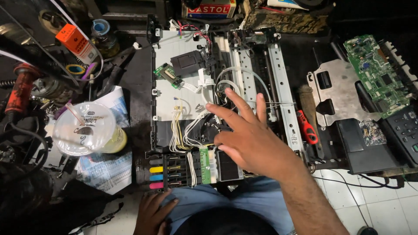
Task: The person works on the internal components of a disassembled printer placed on their lap. They use a red screwdriver to manipulate parts and a wooden stick to clean the metal rails and internal mechanisms.
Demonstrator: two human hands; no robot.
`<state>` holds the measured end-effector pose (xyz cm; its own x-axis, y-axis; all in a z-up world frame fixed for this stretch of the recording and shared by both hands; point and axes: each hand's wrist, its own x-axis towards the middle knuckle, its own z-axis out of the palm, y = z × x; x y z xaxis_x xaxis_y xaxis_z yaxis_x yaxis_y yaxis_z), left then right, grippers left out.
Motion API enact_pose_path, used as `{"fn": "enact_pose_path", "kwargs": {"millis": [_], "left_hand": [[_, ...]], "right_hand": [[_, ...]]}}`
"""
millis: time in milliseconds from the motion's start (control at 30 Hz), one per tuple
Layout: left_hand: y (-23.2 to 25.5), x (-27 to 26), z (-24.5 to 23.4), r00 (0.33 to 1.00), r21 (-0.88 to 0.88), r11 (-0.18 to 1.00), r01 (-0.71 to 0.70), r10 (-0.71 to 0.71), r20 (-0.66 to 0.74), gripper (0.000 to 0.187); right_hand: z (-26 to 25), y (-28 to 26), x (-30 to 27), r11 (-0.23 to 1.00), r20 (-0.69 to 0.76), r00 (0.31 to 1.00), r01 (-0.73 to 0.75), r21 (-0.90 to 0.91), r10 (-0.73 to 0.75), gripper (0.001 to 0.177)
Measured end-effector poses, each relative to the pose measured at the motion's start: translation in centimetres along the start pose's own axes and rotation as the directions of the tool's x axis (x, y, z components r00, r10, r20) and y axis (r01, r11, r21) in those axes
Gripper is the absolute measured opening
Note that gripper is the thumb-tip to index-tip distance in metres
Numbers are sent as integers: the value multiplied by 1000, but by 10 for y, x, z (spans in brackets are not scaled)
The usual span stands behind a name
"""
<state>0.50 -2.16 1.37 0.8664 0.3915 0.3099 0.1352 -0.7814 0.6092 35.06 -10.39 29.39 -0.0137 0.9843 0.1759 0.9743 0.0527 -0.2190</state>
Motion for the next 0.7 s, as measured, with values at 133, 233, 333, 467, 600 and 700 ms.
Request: {"fn": "enact_pose_path", "kwargs": {"millis": [133, 233, 333, 467, 600, 700], "left_hand": [[-4, 4, -2, 999, -14, 999, -39, 39, 12, 59], [-22, -14, 11, 992, 43, 999, 20, -25, 122, 58], [-21, -16, 12, 997, 52, 999, 8, -12, 82, 55], [-26, -20, 16, 994, 57, 998, 21, -26, 103, 56], [-23, -14, 14, 997, 57, 998, -32, 28, 69, 56], [-16, -9, 10, 999, 49, 998, -49, 48, 12, 59]], "right_hand": [[-1, 0, 3, 999, -15, 999, 34, 9, -34, 20], [-5, -2, 5, 999, -13, 999, 41, 29, -41, 24], [-4, -1, 5, 998, -10, 999, 43, 34, -43, 24], [-3, 1, 5, 998, -8, 999, 44, 42, -44, 22], [-4, 1, 4, 998, -16, 999, 48, 46, -47, 21], [-4, 0, 4, 998, -20, 999, 45, 53, -44, 21]]}}
